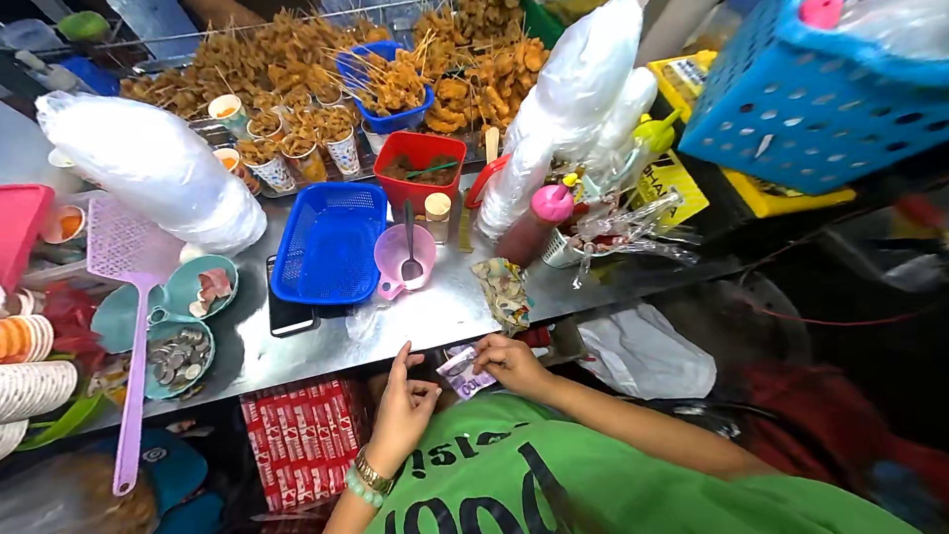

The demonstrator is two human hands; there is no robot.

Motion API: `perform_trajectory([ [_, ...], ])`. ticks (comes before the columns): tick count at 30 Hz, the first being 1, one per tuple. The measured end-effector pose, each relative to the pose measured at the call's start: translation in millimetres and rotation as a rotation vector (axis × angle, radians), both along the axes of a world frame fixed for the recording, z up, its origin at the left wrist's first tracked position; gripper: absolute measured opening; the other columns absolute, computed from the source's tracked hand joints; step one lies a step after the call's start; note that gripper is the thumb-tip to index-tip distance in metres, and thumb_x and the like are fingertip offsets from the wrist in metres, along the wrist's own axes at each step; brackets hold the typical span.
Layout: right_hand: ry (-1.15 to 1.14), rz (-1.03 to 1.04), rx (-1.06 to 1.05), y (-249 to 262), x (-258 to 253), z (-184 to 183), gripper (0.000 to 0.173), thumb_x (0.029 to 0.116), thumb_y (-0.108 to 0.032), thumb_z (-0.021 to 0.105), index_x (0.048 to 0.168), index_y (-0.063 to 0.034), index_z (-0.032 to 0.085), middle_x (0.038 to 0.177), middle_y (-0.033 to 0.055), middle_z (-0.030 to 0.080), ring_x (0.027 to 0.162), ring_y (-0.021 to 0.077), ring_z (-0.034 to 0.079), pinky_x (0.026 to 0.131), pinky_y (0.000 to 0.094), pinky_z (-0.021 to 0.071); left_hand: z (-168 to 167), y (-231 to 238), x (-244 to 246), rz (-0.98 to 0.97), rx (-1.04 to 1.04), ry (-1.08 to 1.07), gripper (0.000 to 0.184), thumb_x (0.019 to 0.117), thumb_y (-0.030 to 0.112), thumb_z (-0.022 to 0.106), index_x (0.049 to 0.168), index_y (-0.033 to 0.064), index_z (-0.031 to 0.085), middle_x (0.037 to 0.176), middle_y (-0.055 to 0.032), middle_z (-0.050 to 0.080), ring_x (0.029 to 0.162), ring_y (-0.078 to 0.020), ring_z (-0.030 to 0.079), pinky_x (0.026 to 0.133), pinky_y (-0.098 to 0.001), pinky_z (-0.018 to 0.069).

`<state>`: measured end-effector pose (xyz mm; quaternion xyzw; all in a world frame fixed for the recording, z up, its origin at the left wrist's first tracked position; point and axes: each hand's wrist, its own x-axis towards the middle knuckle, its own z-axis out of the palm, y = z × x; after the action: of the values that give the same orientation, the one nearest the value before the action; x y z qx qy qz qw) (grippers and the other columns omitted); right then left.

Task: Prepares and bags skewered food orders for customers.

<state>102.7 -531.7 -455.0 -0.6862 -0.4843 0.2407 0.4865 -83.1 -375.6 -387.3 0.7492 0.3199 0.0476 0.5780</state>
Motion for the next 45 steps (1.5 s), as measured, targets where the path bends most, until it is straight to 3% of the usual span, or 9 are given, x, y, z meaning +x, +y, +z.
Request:
perform_trajectory([
  [8,-0.075,0.001,-0.811,12.8,6.3,-46.3,0.053,0.1059,-0.016,0.052,0.15,0.0109,0.04,0.156,0.0352,0.034,0.141,0.0438,0.046,0.117,0.047,0.0398,-0.5,27.8,-3.5,0.146,0.102,0.045,0.075,0.0941,0.01,0.07,0.156,-0.0011,0.029,0.143,-0.0208,0.052,0.089,-0.0161,0.071,0.075,-0.0305,0.0603],
  [10,-0.148,0.111,-0.963,19.2,1.2,-28.8,0.059,0.1062,-0.016,0.05,0.152,0.0152,0.031,0.158,0.0374,0.03,0.145,0.0463,0.04,0.118,0.0515,0.037,-0.8,39.7,-4.1,0.184,0.218,0.02,0.071,0.094,0.011,0.069,0.154,-0.0021,0.034,0.143,-0.0227,0.052,0.095,-0.0187,0.071,0.077,-0.0316,0.0605],
  [13,-0.251,0.324,-1.17,29.2,3.3,31.8,0.033,0.1015,-0.008,0.055,0.122,0.0173,0.06,0.132,0.0373,0.057,0.126,0.0526,0.055,0.101,0.0663,0.0461,-1.0,61.5,-10.5,0.261,0.485,-0.005,0.06,0.0947,0.014,0.068,0.147,-0.0064,0.045,0.144,-0.0297,0.05,0.115,-0.0333,0.065,0.088,-0.0428,0.0579],
  [17,-0.279,0.364,-0.881,48.1,42.5,103.9,0.04,0.1076,-0.031,0.052,0.121,0.0029,0.068,0.119,0.0267,0.068,0.116,0.0441,0.064,0.098,0.0631,0.048,-7.3,89.8,-14.4,0.356,0.667,-0.062,0.052,0.096,0.018,0.065,0.14,-0.0091,0.053,0.143,-0.0334,0.05,0.126,-0.044,0.056,0.098,-0.0539,0.0514],
  [23,-0.52,-0.008,-0.411,135.9,110.5,201.0,0.032,0.1041,-0.02,0.06,0.127,0.0002,0.068,0.125,0.0223,0.067,0.115,0.0373,0.066,0.101,0.0548,0.0507,-10.9,108.9,-0.2,0.467,0.71,-0.153,0.051,0.0964,0.016,0.061,0.138,-0.0128,0.052,0.138,-0.0358,0.052,0.118,-0.0423,0.06,0.093,-0.0492,0.0533],
  [29,-0.717,-0.161,-0.401,278.4,184.6,200.4,0.025,0.101,-0.005,0.057,0.12,0.0063,0.068,0.129,0.0257,0.063,0.122,0.043,0.061,0.1,0.0593,0.0507,-13.7,136.9,-9.2,0.571,0.863,-0.155,0.057,0.0918,0.021,0.065,0.135,-0.0137,0.053,0.135,-0.0365,0.054,0.12,-0.0473,0.057,0.097,-0.0536,0.0495],
  [35,-0.858,-0.165,-0.64,350.5,230.3,172.1,0.021,0.0964,0.005,0.058,0.115,0.0114,0.067,0.135,0.0284,0.059,0.13,0.046,0.054,0.101,0.0603,0.0489,-21.4,149.9,-8.5,0.577,0.804,0.237,0.114,0.0706,0.042,0.088,0.151,-0.0151,0.032,0.152,-0.0419,0.035,0.134,-0.065,0.039,0.107,-0.0752,0.0313],
  [42,-0.904,-0.143,-0.632,377.4,255.0,147.9,0.029,0.0978,0.006,0.055,0.125,0.0104,0.063,0.136,0.0296,0.058,0.133,0.0479,0.052,0.104,0.0623,0.0461,-41.8,162.2,-2.6,0.683,0.755,0.167,0.088,0.0818,0.017,0.081,0.147,-0.0184,0.035,0.137,-0.0451,0.048,0.123,-0.0668,0.046,0.106,-0.0709,0.0355],
  [45,-0.978,-0.095,-0.643,378.5,255.0,146.3,0.028,0.0988,0.007,0.053,0.124,0.0101,0.064,0.131,0.0308,0.061,0.129,0.0496,0.054,0.1,0.0637,0.0465,-43.7,168.7,-9.2,0.631,0.834,0.145,0.086,0.0793,0.028,0.08,0.142,-0.0181,0.044,0.136,-0.0421,0.052,0.119,-0.0656,0.05,0.102,-0.0728,0.0359],
])
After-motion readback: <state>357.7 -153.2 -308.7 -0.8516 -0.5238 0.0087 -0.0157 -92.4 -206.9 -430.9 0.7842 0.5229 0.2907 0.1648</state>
